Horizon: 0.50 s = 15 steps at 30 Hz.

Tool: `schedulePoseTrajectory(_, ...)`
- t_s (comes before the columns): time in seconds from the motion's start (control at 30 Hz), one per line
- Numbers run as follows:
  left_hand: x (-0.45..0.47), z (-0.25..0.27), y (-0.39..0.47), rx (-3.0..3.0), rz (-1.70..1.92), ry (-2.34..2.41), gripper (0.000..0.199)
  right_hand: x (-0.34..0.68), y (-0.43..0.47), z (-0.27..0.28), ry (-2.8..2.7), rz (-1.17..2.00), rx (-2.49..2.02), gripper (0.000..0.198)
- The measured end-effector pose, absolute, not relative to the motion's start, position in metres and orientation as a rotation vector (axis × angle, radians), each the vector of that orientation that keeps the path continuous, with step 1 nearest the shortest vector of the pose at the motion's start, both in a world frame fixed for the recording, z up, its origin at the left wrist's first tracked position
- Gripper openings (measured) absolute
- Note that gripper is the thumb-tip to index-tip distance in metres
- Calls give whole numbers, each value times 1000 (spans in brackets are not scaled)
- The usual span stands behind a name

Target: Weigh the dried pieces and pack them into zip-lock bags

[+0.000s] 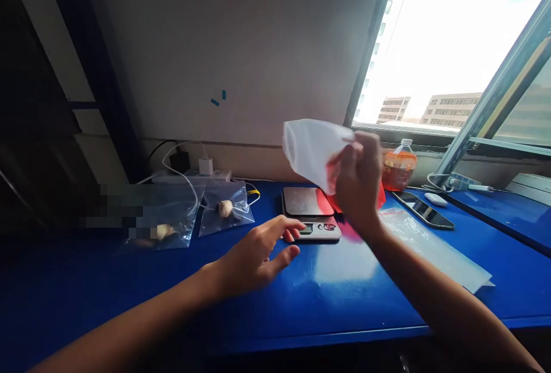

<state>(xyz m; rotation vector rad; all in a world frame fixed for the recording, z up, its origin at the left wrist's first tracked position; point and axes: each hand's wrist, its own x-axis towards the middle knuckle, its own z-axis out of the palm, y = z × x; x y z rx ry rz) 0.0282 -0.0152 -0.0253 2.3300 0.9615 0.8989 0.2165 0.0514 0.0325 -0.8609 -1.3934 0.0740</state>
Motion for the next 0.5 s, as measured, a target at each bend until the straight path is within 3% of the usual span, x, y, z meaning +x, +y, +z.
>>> schedulePoseTrajectory(0.13, 38, -27, -24, 2141, 818, 872, 38, 164, 19, -31, -1703, 270, -610, 11)
schedulePoseTrajectory(0.5, 47, -29, -29, 1939, 675, 1018, 17, 175, 24, -46, -1861, -195, -320, 22)
